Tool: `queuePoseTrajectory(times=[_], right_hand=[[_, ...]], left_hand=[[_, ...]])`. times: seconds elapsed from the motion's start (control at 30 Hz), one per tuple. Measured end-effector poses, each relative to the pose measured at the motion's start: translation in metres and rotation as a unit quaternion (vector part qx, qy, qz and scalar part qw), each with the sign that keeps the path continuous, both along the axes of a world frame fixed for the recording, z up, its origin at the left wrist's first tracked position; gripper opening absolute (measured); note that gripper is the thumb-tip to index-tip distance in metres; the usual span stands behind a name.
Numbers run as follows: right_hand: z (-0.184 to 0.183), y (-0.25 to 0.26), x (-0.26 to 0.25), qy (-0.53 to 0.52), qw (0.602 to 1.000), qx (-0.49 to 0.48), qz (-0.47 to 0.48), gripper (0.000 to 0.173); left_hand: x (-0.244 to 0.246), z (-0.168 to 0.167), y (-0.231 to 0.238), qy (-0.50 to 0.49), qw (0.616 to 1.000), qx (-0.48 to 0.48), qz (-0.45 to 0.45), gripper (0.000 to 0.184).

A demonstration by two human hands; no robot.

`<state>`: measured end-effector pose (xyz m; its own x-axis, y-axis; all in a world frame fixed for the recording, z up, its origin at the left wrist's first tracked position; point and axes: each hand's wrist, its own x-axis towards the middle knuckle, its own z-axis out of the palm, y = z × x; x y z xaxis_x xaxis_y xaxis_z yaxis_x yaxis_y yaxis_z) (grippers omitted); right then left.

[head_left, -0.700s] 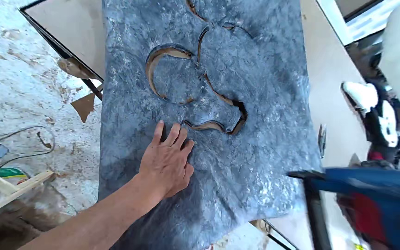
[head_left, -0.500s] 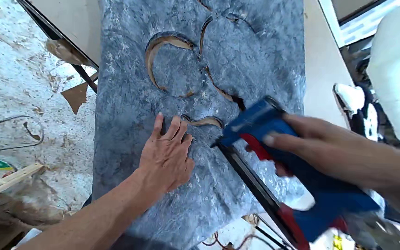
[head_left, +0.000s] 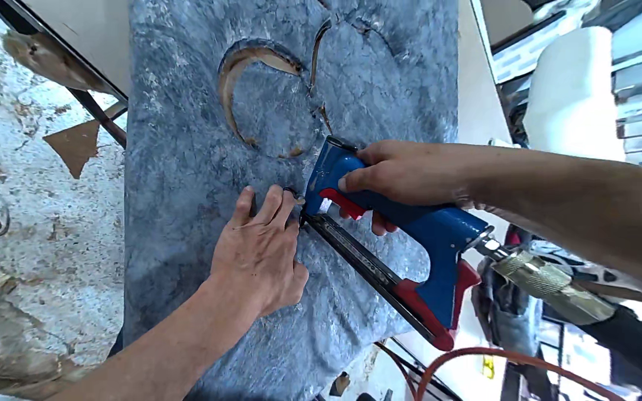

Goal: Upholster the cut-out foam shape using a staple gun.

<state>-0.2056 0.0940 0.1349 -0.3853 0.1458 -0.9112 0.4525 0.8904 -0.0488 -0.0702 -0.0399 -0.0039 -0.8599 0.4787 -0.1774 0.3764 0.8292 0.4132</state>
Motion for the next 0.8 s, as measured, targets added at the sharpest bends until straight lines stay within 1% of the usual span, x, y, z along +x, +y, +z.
queuePoseTrajectory(times=[0.07,0.1,0.13,0.2,0.3,0.4,0.43,0.5,0.57,0.8], right_hand=[[0.002,-0.007,0.004,0.026,0.999,0.007,0.018,0.022],[0.004,-0.012,0.010,0.063,0.997,0.016,0.027,0.022],[0.003,-0.014,0.008,0.052,0.998,0.021,0.034,0.022],[-0.006,-0.010,-0.012,-0.034,0.999,0.009,0.034,0.023],[-0.014,-0.014,-0.026,-0.073,0.996,0.005,0.046,0.023],[-0.016,-0.022,-0.032,-0.089,0.994,0.018,0.062,0.025],[-0.017,-0.024,-0.033,-0.094,0.993,0.020,0.069,0.025],[-0.018,-0.023,-0.033,-0.099,0.992,0.018,0.071,0.026],[-0.017,-0.024,-0.033,-0.096,0.993,0.027,0.069,0.026],[-0.018,-0.035,-0.031,-0.087,0.991,0.063,0.074,0.022]], left_hand=[[-0.001,0.002,0.000,-0.010,1.000,-0.004,-0.002,0.058],[-0.001,0.002,0.000,-0.011,1.000,-0.003,-0.003,0.058],[-0.001,0.001,0.000,-0.006,1.000,0.001,-0.001,0.058],[0.000,-0.001,0.001,0.004,1.000,0.013,0.006,0.057],[-0.005,0.001,-0.003,0.005,1.000,0.015,-0.014,0.056],[-0.019,-0.005,-0.016,0.054,0.996,0.034,-0.062,0.053],[-0.022,-0.006,-0.019,0.057,0.995,0.030,-0.074,0.055],[-0.024,-0.007,-0.021,0.046,0.995,0.035,-0.086,0.061],[-0.026,-0.011,-0.022,0.064,0.992,0.047,-0.093,0.062],[-0.031,-0.011,-0.022,0.043,0.992,0.041,-0.109,0.062]])
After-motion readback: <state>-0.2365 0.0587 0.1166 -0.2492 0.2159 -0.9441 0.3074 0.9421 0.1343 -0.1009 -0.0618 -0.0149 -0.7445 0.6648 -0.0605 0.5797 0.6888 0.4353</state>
